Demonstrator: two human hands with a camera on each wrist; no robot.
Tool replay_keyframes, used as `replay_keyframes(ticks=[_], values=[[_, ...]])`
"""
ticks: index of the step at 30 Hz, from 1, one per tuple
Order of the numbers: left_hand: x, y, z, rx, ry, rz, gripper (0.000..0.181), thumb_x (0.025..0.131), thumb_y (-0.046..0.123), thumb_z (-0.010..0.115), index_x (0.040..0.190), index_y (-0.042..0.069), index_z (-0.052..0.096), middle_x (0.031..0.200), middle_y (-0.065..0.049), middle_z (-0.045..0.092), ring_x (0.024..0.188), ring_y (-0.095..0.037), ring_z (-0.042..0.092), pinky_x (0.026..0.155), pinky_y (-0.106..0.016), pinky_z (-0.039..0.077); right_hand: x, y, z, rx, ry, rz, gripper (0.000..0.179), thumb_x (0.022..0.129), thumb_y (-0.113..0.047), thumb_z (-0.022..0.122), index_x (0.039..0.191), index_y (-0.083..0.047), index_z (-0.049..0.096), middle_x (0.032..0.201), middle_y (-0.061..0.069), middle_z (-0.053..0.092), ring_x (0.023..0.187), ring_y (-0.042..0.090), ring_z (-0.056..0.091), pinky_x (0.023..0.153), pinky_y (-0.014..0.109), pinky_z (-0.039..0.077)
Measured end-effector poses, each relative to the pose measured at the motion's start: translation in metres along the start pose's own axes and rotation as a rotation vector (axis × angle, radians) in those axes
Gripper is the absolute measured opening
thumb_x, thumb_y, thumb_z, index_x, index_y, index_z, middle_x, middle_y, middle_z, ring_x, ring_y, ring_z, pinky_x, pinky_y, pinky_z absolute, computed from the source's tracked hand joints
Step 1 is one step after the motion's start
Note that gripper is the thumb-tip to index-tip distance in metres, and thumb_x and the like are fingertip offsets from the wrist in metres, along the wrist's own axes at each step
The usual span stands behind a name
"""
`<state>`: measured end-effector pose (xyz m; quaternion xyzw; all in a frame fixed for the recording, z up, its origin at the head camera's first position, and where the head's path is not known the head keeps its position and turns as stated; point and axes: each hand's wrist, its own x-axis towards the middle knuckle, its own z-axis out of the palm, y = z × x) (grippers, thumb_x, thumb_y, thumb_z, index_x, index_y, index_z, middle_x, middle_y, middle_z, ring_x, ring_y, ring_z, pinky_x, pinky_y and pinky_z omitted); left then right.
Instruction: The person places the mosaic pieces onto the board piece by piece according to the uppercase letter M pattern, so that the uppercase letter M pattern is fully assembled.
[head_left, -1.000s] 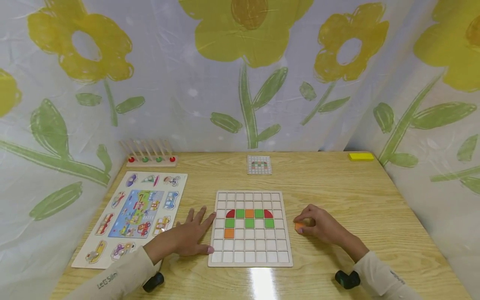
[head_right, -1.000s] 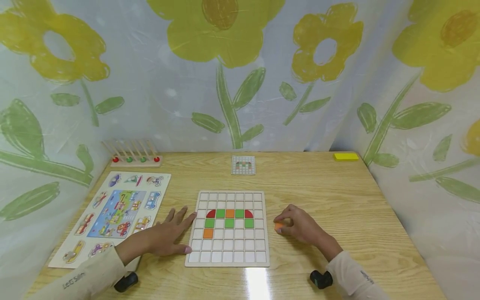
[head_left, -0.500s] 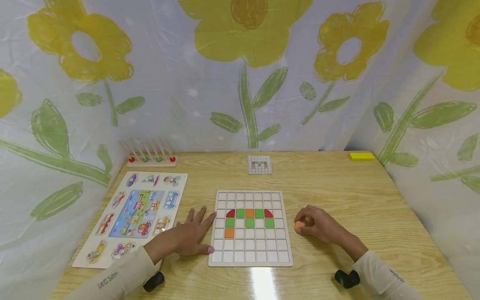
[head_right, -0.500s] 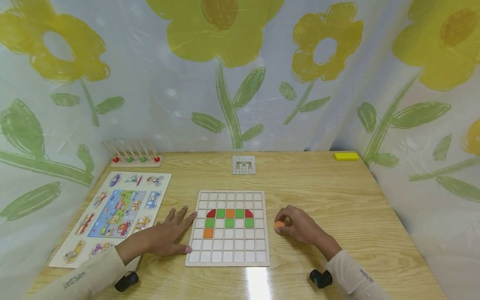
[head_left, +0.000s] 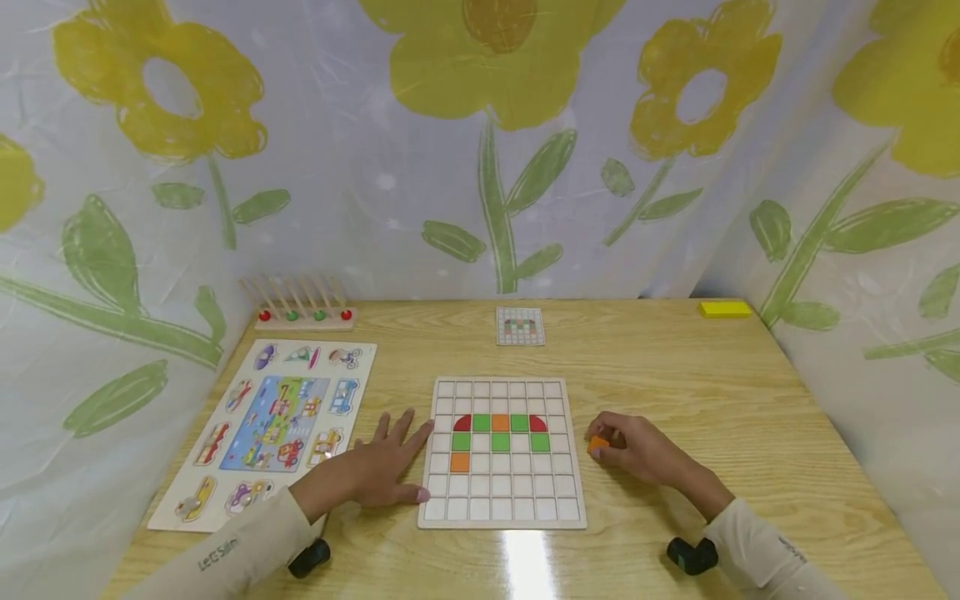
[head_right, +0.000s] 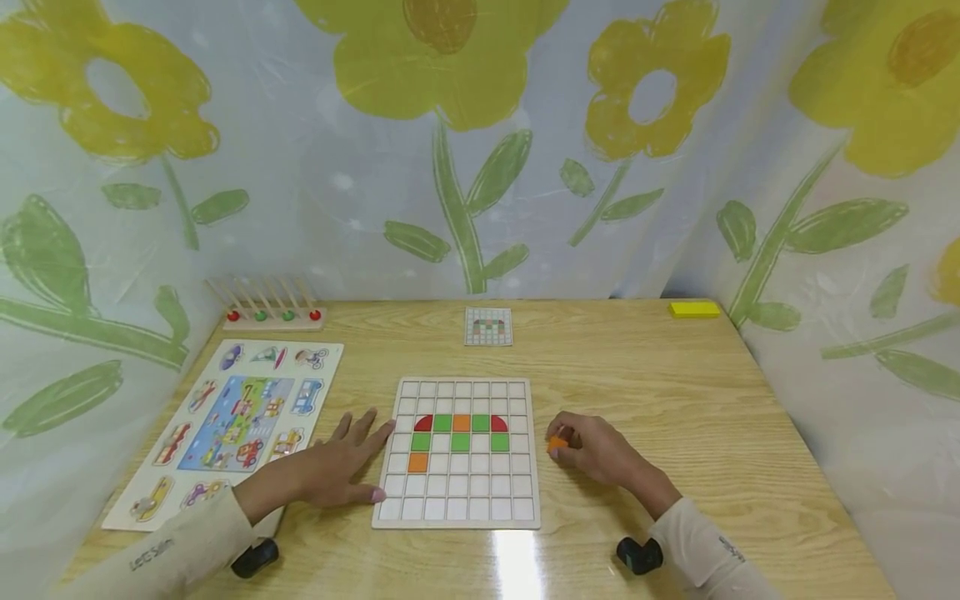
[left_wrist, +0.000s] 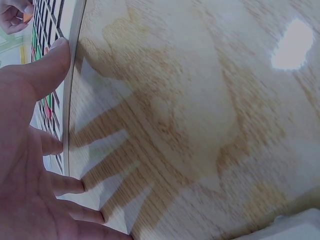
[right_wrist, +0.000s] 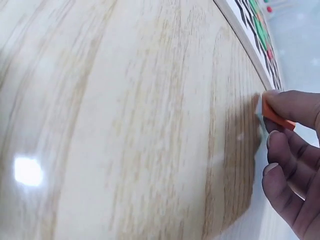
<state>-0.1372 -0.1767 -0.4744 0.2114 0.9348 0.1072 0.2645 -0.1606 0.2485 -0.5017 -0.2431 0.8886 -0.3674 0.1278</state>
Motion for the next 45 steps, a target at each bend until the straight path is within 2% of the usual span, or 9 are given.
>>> replay_keyframes(ticks=[5,9,15,27,45], values=[[0.001,0.000,-0.001,0.000,0.003,-0.002,0.099,0.090,0.063,0.063,0.163,0.018,0.015,0.167,-0.024,0.005,0.149,-0.058,0.006,0.099,-0.080,0.031,0.001,-0.003,-0.002,-0.023,0.010,0.026,0.016,0.096,-0.017,0.069,0.111,-0.011,0.068,0.086,-0.004,0.064,0.066,0.004,0.051,0.060,0.022,0.046],[0.001,0.000,-0.001,-0.004,0.006,0.004,0.099,0.090,0.063,0.063,0.163,0.017,0.015,0.167,-0.024,0.006,0.148,-0.058,0.006,0.099,-0.081,0.031,0.003,-0.006,-0.003,-0.028,0.017,0.027,0.017,0.094,-0.021,0.072,0.108,-0.011,0.069,0.084,-0.005,0.063,0.063,0.004,0.050,0.057,0.022,0.045],[0.001,0.000,-0.001,-0.009,0.012,0.006,0.100,0.089,0.063,0.064,0.163,0.017,0.015,0.167,-0.025,0.007,0.147,-0.060,0.008,0.097,-0.082,0.030,0.004,-0.011,-0.003,0.005,0.009,0.017,0.022,0.090,-0.024,0.076,0.107,-0.010,0.070,0.086,-0.005,0.062,0.064,0.005,0.050,0.057,0.021,0.044],[0.000,-0.001,0.001,-0.008,0.002,0.004,0.100,0.089,0.064,0.063,0.163,0.017,0.015,0.167,-0.025,0.006,0.148,-0.059,0.008,0.099,-0.081,0.031,0.007,-0.020,-0.001,0.049,-0.012,0.034,0.025,0.092,-0.022,0.074,0.113,-0.008,0.071,0.091,-0.001,0.064,0.064,0.006,0.051,0.056,0.021,0.044],[-0.004,0.003,-0.003,-0.041,0.012,0.028,0.100,0.089,0.059,0.067,0.162,0.014,0.016,0.166,-0.026,0.006,0.146,-0.061,0.008,0.096,-0.084,0.029,0.008,-0.023,0.003,0.092,-0.018,-0.036,0.029,0.094,-0.014,0.072,0.119,-0.002,0.070,0.096,0.005,0.066,0.060,0.003,0.050,0.052,0.019,0.042]])
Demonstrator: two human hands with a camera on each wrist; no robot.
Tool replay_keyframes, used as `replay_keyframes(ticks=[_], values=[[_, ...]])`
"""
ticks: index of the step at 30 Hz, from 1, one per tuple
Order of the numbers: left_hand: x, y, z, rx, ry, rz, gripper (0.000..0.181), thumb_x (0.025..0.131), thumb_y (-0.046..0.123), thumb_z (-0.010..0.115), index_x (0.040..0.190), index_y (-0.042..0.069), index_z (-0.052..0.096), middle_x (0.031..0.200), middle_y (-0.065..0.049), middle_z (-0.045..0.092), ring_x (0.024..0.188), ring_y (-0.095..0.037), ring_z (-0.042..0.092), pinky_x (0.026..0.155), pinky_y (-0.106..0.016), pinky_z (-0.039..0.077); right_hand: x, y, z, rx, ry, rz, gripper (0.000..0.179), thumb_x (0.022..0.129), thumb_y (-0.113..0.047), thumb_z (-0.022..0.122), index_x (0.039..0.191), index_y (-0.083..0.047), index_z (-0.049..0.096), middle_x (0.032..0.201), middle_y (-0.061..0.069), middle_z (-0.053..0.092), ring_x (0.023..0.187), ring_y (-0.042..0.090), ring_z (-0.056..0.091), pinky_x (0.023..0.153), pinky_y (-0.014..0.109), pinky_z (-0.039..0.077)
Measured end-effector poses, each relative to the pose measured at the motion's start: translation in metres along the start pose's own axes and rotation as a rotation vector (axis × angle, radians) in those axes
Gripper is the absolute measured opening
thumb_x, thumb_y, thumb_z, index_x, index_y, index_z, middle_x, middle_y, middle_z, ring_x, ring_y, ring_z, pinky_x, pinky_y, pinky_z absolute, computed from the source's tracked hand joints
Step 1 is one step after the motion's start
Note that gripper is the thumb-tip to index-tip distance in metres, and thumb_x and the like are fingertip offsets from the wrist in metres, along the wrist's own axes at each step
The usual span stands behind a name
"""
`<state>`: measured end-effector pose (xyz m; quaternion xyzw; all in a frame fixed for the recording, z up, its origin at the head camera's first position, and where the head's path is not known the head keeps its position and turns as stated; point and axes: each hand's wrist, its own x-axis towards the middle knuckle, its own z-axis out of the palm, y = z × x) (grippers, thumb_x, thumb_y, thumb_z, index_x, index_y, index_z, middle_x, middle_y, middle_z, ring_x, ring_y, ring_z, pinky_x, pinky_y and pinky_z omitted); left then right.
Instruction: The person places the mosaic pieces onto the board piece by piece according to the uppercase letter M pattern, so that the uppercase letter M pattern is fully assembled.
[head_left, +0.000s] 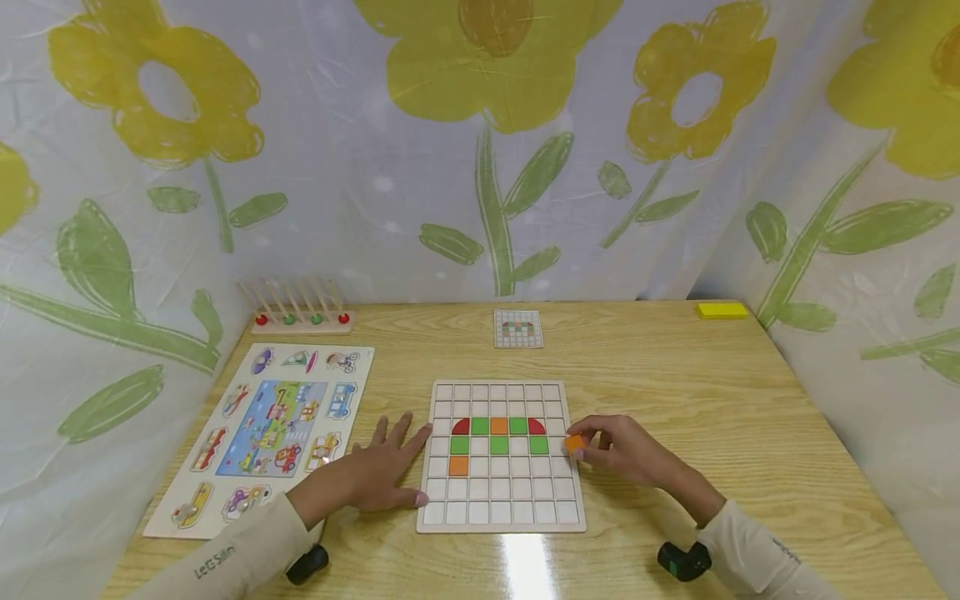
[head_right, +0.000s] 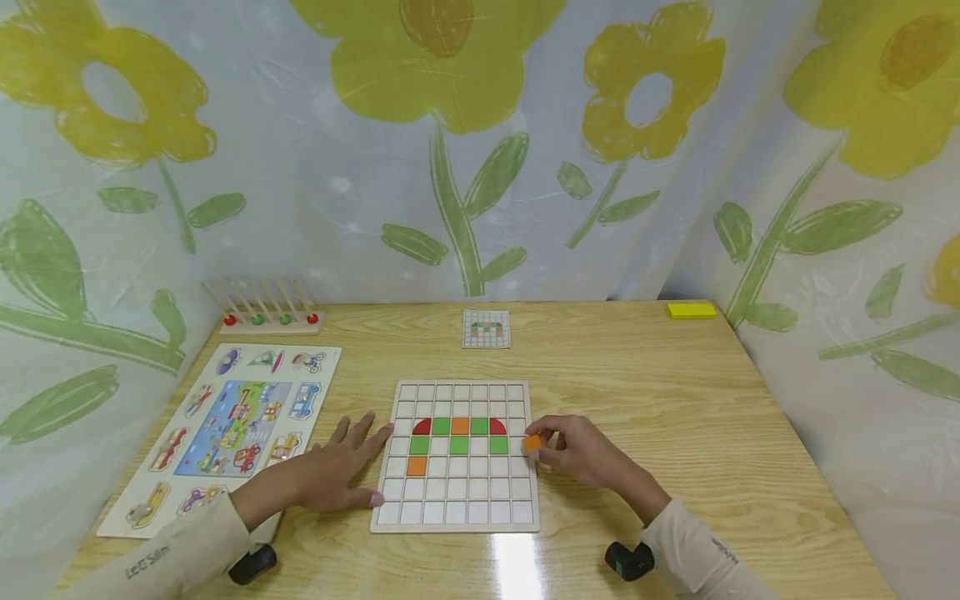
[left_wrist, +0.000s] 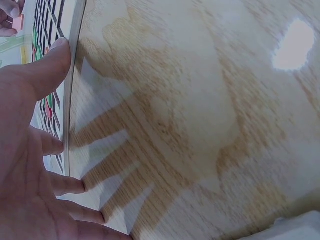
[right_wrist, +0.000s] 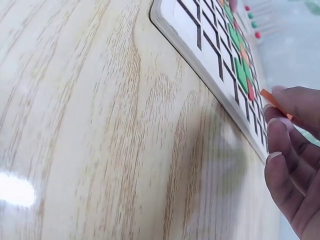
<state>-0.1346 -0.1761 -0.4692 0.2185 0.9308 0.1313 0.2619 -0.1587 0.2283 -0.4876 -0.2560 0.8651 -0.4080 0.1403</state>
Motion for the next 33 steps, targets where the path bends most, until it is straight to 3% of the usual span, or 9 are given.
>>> replay_keyframes(ticks=[18,24,33], values=[[0.002,-0.002,0.002,0.014,-0.003,-0.029,0.097,0.090,0.059,0.066,0.163,0.017,0.018,0.167,-0.024,0.007,0.148,-0.059,0.009,0.098,-0.082,0.030,0.005,-0.003,0.009,-0.001,-0.018,0.030,0.028,0.092,-0.013,0.073,0.119,-0.007,0.070,0.096,0.000,0.064,0.061,0.003,0.050,0.053,0.019,0.042],[0.002,-0.002,0.002,0.016,0.002,-0.031,0.097,0.089,0.059,0.067,0.162,0.017,0.019,0.167,-0.024,0.009,0.148,-0.059,0.010,0.098,-0.082,0.031,0.005,-0.004,0.011,0.014,-0.016,-0.002,0.027,0.093,-0.012,0.072,0.119,-0.003,0.069,0.095,0.003,0.065,0.062,0.003,0.049,0.053,0.019,0.042],[0.004,-0.003,0.003,0.011,0.005,-0.022,0.098,0.089,0.060,0.067,0.163,0.018,0.018,0.167,-0.024,0.008,0.147,-0.059,0.009,0.097,-0.082,0.031,0.006,-0.005,0.015,0.030,-0.016,0.006,0.025,0.092,-0.008,0.072,0.117,-0.006,0.070,0.094,0.002,0.063,0.061,0.003,0.050,0.053,0.019,0.042]])
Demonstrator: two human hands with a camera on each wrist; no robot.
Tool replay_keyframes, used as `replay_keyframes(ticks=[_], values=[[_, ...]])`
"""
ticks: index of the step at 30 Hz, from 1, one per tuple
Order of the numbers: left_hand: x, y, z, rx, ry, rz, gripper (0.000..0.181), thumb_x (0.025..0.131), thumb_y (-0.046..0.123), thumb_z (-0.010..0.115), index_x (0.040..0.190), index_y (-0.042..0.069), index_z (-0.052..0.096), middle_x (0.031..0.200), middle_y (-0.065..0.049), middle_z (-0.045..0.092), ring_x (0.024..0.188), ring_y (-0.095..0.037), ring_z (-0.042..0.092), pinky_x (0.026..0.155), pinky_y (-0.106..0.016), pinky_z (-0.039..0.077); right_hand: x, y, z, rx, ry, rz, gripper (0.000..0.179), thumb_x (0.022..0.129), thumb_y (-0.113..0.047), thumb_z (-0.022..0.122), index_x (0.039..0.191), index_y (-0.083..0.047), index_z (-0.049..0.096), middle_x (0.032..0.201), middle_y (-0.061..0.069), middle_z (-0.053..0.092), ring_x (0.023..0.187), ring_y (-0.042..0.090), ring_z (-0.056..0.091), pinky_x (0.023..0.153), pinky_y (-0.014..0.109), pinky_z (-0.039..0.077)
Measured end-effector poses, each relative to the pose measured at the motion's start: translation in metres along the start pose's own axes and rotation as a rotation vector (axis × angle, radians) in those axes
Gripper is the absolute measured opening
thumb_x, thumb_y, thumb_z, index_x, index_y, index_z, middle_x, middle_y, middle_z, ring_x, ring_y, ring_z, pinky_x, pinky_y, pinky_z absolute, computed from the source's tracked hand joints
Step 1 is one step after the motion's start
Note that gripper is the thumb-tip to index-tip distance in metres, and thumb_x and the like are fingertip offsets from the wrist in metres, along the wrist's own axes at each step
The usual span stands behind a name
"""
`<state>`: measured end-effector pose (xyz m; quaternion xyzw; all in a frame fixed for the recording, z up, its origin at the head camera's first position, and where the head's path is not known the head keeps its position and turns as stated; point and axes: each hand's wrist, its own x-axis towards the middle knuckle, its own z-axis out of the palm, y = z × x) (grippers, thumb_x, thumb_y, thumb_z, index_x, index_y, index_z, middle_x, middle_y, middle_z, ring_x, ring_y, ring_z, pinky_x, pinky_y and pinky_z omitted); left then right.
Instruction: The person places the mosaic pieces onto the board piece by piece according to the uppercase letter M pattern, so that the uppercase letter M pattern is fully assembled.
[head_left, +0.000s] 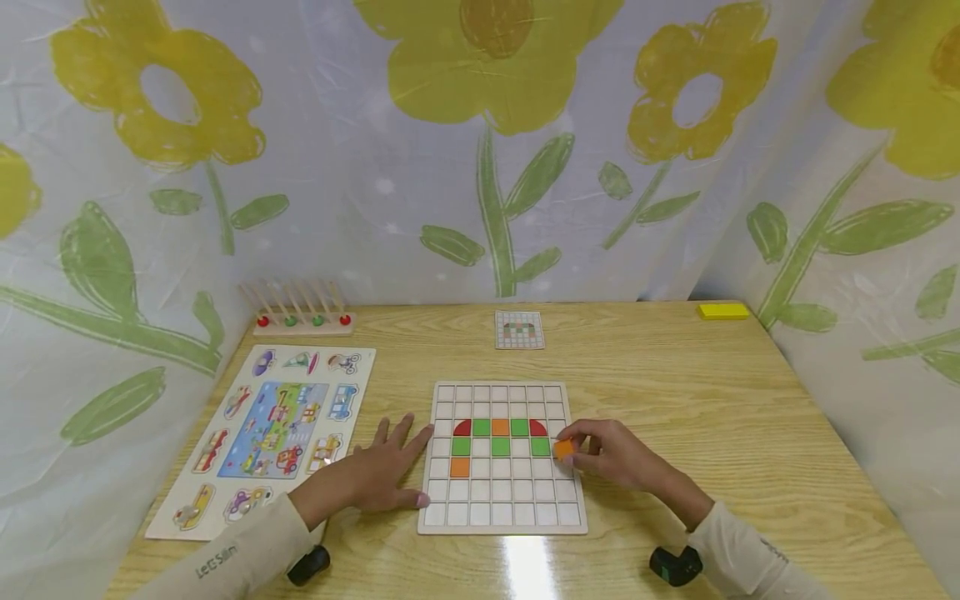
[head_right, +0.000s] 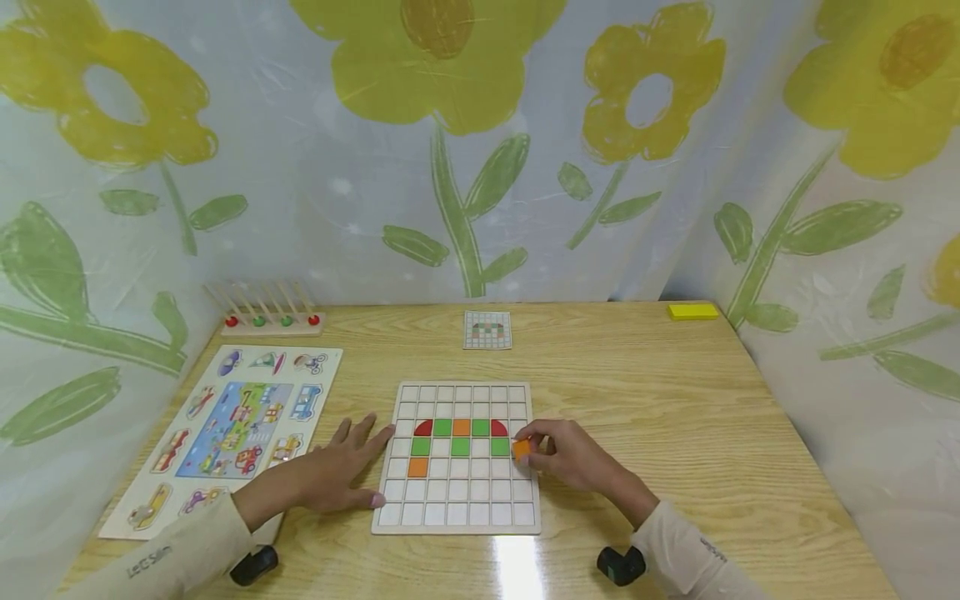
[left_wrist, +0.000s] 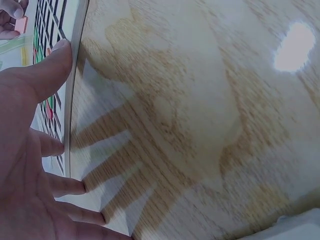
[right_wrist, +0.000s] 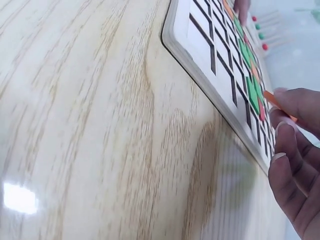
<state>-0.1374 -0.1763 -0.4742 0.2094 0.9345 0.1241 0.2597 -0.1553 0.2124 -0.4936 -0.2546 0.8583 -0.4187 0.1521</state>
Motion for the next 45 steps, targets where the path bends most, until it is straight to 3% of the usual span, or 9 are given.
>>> replay_keyframes(ticks=[8,17,32,45], values=[[0.001,-0.001,0.001,0.004,0.001,-0.001,0.098,0.089,0.061,0.067,0.163,0.018,0.018,0.167,-0.024,0.008,0.148,-0.059,0.009,0.097,-0.082,0.031,0.003,-0.001,0.006,0.025,-0.006,0.002,0.025,0.091,-0.011,0.074,0.116,-0.008,0.070,0.092,0.000,0.062,0.061,0.002,0.050,0.056,0.018,0.043],[-0.001,0.000,0.001,0.006,0.006,0.004,0.099,0.089,0.060,0.067,0.163,0.017,0.017,0.167,-0.025,0.008,0.147,-0.059,0.009,0.097,-0.082,0.031,0.005,-0.002,0.013,0.024,-0.038,0.059,0.028,0.091,-0.017,0.076,0.117,-0.011,0.071,0.094,-0.001,0.062,0.067,0.006,0.054,0.058,0.019,0.044],[0.000,0.000,0.001,0.002,0.005,-0.002,0.098,0.089,0.059,0.067,0.163,0.018,0.017,0.167,-0.024,0.008,0.148,-0.059,0.008,0.098,-0.082,0.031,0.008,-0.007,0.020,0.012,-0.066,0.043,0.024,0.090,-0.014,0.075,0.113,-0.009,0.073,0.089,-0.004,0.062,0.065,0.005,0.049,0.058,0.018,0.040],[0.000,0.000,0.002,-0.002,0.002,-0.003,0.097,0.089,0.059,0.067,0.163,0.018,0.018,0.167,-0.024,0.008,0.148,-0.058,0.008,0.098,-0.082,0.031,0.012,-0.012,0.028,-0.078,-0.017,0.025,0.022,0.087,-0.012,0.078,0.108,-0.008,0.074,0.083,-0.007,0.062,0.072,0.004,0.051,0.064,0.020,0.046]])
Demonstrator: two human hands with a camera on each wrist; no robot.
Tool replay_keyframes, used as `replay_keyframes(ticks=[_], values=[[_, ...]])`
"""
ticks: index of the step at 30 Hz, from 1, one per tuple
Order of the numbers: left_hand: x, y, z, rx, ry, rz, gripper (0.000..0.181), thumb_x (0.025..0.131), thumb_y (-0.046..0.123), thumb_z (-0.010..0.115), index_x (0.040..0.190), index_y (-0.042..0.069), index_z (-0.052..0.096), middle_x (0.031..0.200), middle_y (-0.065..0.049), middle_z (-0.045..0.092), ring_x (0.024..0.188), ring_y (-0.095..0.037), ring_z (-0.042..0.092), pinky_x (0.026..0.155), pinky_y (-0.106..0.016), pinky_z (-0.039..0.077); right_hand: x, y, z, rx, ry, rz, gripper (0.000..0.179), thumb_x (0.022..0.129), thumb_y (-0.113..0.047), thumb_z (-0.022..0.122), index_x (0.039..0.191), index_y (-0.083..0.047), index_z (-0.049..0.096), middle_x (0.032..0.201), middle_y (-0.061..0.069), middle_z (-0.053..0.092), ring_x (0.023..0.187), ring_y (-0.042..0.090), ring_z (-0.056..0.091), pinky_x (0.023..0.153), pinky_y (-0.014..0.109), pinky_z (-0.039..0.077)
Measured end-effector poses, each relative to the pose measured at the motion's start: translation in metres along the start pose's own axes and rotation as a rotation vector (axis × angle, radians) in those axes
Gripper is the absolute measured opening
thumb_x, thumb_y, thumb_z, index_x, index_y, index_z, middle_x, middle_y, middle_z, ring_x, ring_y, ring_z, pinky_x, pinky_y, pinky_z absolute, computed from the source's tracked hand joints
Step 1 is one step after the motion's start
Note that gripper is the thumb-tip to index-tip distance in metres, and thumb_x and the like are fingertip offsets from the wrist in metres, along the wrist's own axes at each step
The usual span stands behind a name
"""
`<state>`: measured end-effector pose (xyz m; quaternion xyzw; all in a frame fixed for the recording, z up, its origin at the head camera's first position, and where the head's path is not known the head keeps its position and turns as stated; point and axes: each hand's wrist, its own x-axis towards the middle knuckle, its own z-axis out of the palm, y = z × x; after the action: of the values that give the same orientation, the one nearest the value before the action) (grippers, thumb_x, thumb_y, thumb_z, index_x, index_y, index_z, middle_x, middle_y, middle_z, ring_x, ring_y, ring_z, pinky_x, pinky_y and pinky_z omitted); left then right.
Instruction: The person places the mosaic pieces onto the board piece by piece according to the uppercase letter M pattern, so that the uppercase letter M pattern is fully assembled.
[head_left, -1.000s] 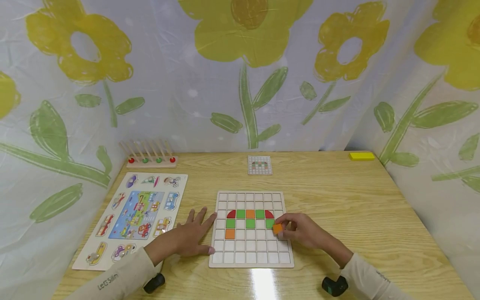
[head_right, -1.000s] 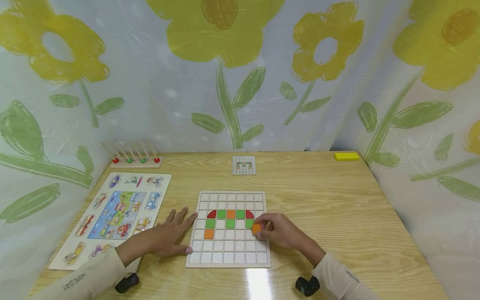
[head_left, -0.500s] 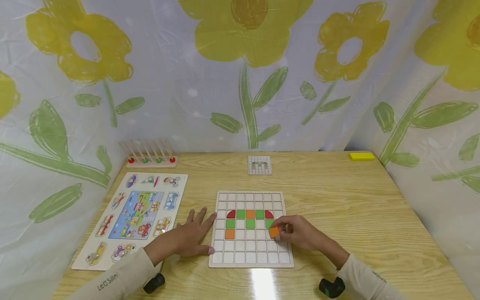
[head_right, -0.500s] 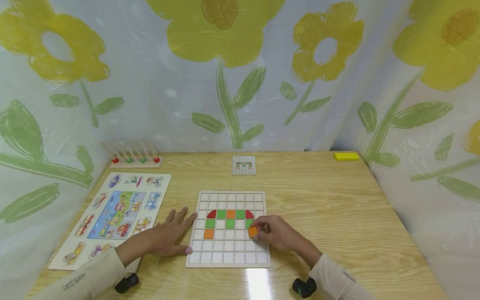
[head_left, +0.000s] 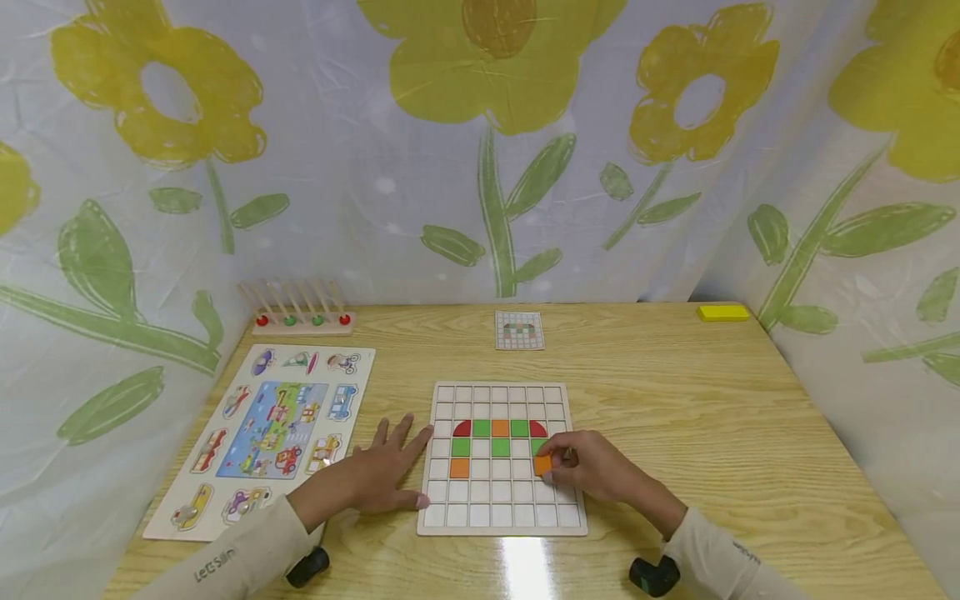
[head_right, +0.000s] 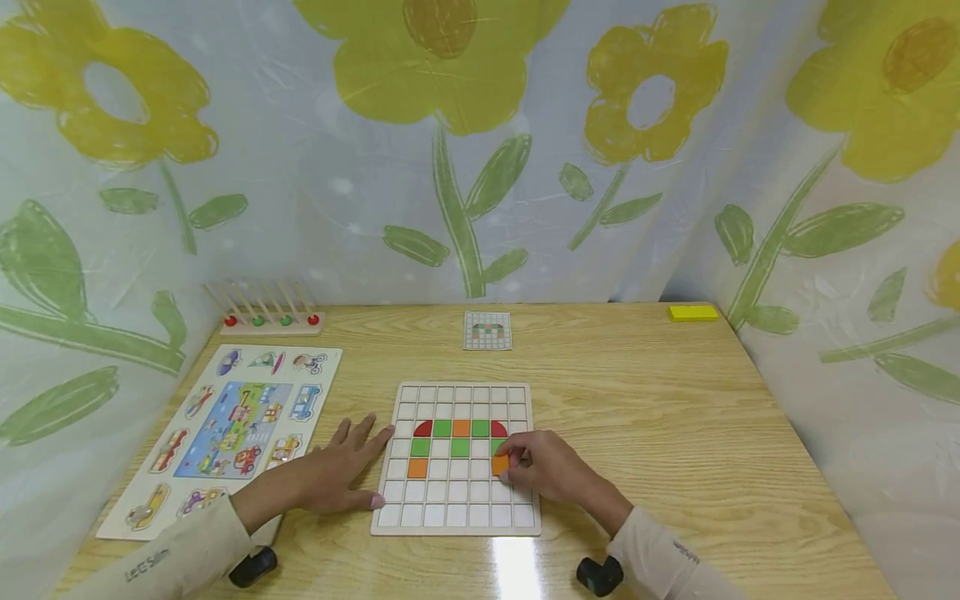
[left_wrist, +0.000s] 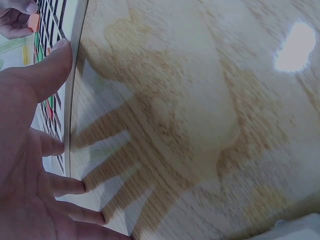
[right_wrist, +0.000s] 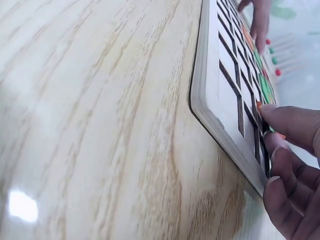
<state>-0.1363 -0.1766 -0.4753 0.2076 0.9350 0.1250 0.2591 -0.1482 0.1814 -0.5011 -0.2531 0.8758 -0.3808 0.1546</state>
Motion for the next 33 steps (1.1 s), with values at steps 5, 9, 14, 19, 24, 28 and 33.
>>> replay_keyframes(ticks=[5,9,14,19,24,28,33], values=[[-0.0002,-0.0008,0.0001,-0.001,-0.004,0.001,0.097,0.089,0.059,0.067,0.163,0.018,0.017,0.167,-0.024,0.007,0.148,-0.058,0.008,0.098,-0.082,0.030,-0.0001,-0.0019,0.0023,-0.058,0.028,0.015,0.020,0.084,-0.016,0.082,0.103,-0.011,0.076,0.081,-0.010,0.061,0.072,0.004,0.051,0.064,0.020,0.046],[-0.0003,-0.0020,0.0000,0.003,-0.006,0.004,0.097,0.090,0.059,0.066,0.163,0.018,0.016,0.167,-0.024,0.007,0.148,-0.058,0.008,0.098,-0.082,0.030,0.0009,-0.0026,0.0039,-0.083,0.039,0.023,0.021,0.083,-0.019,0.083,0.101,-0.012,0.077,0.079,-0.011,0.059,0.072,0.004,0.051,0.064,0.021,0.045],[-0.0011,-0.0022,-0.0007,0.002,-0.003,0.006,0.098,0.090,0.059,0.067,0.163,0.018,0.017,0.167,-0.024,0.007,0.148,-0.059,0.008,0.097,-0.082,0.031,0.0018,-0.0036,0.0069,-0.102,0.059,0.018,0.020,0.083,-0.018,0.083,0.100,-0.011,0.077,0.079,-0.011,0.059,0.072,0.004,0.051,0.065,0.021,0.045],[-0.0018,-0.0023,-0.0016,0.006,0.000,0.003,0.098,0.089,0.059,0.067,0.163,0.017,0.017,0.167,-0.025,0.008,0.148,-0.059,0.008,0.097,-0.082,0.031,0.0022,-0.0063,0.0093,-0.098,0.072,0.025,0.018,0.083,-0.017,0.083,0.099,-0.011,0.076,0.079,-0.011,0.059,0.072,0.005,0.051,0.065,0.021,0.045],[-0.0015,-0.0027,-0.0011,0.008,-0.002,0.009,0.098,0.090,0.060,0.066,0.163,0.017,0.016,0.167,-0.025,0.007,0.148,-0.059,0.008,0.097,-0.082,0.031,0.0018,-0.0079,0.0099,-0.099,0.074,0.034,0.017,0.083,-0.016,0.083,0.099,-0.011,0.076,0.079,-0.011,0.058,0.073,0.005,0.051,0.065,0.021,0.045],[-0.0015,-0.0031,-0.0005,0.010,0.000,0.014,0.098,0.090,0.060,0.065,0.163,0.017,0.016,0.167,-0.025,0.007,0.148,-0.059,0.007,0.098,-0.081,0.031,0.0019,-0.0079,0.0099,-0.096,0.074,0.038,0.017,0.083,-0.015,0.083,0.098,-0.011,0.076,0.079,-0.011,0.059,0.073,0.005,0.052,0.066,0.021,0.045],[-0.0034,-0.0033,0.0000,-0.009,0.005,0.015,0.097,0.090,0.059,0.066,0.163,0.017,0.017,0.167,-0.025,0.007,0.148,-0.059,0.007,0.098,-0.082,0.030,0.0002,-0.0070,0.0084,-0.070,0.071,0.044,0.020,0.083,-0.018,0.083,0.100,-0.011,0.075,0.081,-0.011,0.061,0.071,0.004,0.052,0.064,0.021,0.045]])
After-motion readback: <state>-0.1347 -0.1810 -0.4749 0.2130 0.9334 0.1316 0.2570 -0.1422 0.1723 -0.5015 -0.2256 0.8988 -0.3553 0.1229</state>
